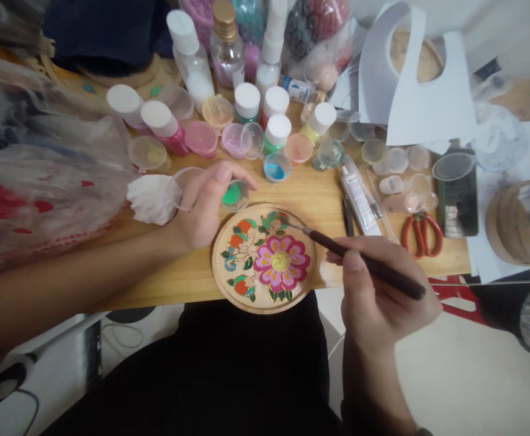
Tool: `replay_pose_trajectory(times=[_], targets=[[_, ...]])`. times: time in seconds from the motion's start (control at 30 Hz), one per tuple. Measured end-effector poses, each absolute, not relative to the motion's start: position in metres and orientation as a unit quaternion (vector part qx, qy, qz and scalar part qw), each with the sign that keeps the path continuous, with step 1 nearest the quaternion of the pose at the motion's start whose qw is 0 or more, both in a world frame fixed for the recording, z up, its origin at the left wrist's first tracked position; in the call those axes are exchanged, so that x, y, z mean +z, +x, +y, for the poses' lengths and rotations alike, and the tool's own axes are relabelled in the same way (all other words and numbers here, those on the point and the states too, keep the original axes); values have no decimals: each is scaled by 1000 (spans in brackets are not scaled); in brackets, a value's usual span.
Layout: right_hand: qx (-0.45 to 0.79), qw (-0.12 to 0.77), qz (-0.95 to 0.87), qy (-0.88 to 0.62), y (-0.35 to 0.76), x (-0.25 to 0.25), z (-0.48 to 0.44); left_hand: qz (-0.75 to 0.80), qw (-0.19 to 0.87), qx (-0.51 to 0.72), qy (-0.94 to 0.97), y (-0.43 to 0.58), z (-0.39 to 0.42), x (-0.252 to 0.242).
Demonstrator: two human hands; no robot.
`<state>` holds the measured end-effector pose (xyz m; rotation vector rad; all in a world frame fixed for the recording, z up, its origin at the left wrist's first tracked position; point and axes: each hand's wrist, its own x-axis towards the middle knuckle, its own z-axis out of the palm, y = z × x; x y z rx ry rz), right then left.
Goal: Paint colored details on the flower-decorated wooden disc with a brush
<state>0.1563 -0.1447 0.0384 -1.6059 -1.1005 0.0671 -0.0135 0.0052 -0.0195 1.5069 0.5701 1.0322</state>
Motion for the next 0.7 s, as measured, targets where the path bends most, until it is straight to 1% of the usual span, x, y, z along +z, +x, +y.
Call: replay_pose_trajectory(times=[0.23,0.53,0.7], targets=[[69,575,-460,-673,153,38,-145,238,574,444,645,-13,4,-21],[46,582,-456,-672,155,34,-139,219,573,460,642,-12,6,-23],[49,559,-453,-693,154,38,-141,211,552,472,654,-12,8,-28]])
